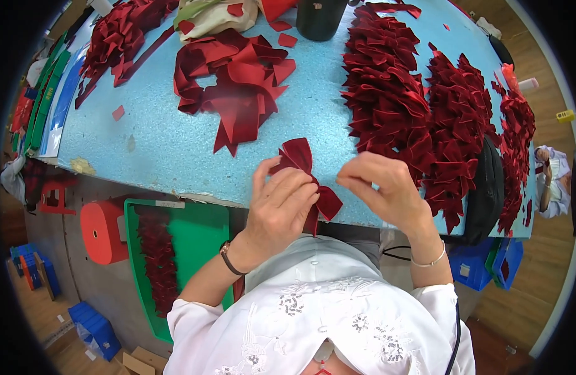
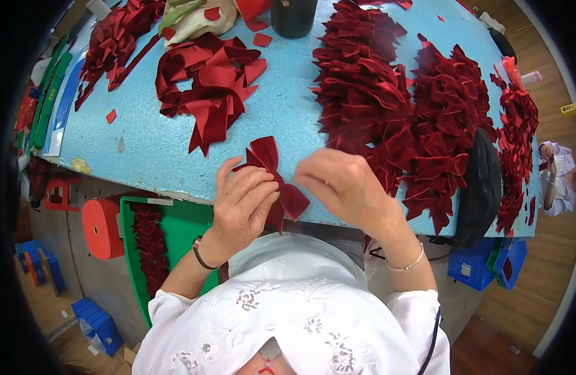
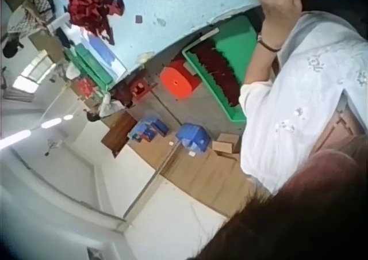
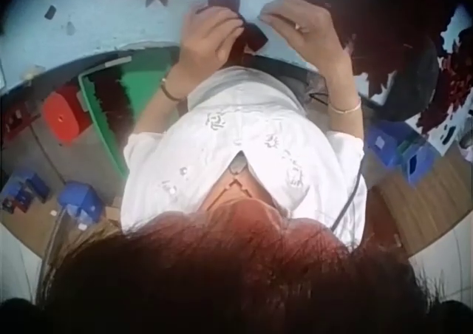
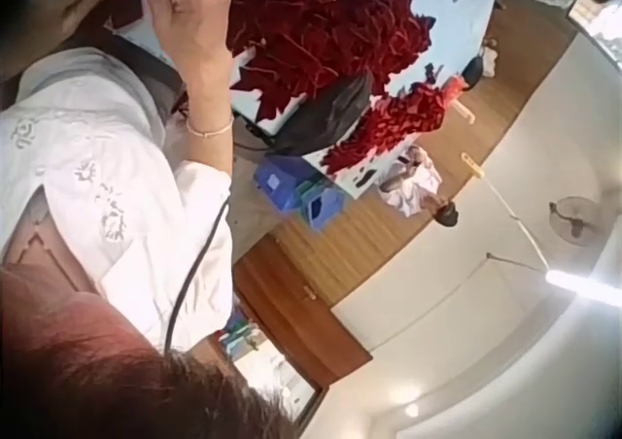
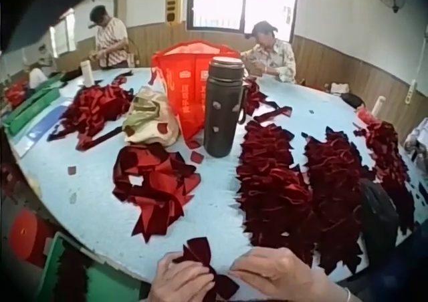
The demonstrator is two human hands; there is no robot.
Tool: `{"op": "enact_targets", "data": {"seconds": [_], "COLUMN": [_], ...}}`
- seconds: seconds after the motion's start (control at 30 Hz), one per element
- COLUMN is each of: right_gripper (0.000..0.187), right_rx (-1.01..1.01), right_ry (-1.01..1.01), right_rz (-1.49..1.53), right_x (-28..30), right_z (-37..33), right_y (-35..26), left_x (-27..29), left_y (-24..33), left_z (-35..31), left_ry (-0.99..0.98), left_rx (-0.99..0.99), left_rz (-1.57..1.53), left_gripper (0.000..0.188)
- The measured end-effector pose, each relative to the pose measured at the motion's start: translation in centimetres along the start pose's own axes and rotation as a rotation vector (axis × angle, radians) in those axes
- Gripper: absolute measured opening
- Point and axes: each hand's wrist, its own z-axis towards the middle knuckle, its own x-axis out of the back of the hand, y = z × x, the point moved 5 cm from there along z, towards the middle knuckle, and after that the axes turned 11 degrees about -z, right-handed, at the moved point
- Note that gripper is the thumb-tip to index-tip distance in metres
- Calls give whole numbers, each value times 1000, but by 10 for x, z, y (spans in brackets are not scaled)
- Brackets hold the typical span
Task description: Assembling fabric bows by hand at a factory workstation.
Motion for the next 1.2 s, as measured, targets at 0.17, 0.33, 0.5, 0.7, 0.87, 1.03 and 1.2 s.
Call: {"op": "enact_targets", "data": {"seconds": [0.17,0.33,0.5,0.7,0.87,1.03,1.2], "right_gripper": [11,12,11,16,17,19,19], "right_rx": [122,216,271,189,321,358,312], "right_ry": [10,-7,-87,-76,121,110,25], "right_rz": [70,-48,-195,-189,-267,-341,-241], "right_x": [-14,-41,-42,-20,-41,-38,-24], "right_z": [-24,-34,-47,-64,-47,-56,-72], "right_y": [-17,-10,-10,-12,-17,-17,-10], "left_x": [-13,-17,-15,-15,-18,-16,-14], "left_y": [1,1,1,-2,0,2,0], "left_z": [-1,-2,-4,-10,-8,-6,-8], "left_ry": [-131,-184,-223,-206,-197,-237,-235], "left_rx": [-103,-123,-119,-105,-119,-126,-115], "left_rz": [-41,35,47,64,63,76,73], "left_gripper": [18,20,24,25,26,26,28]}}
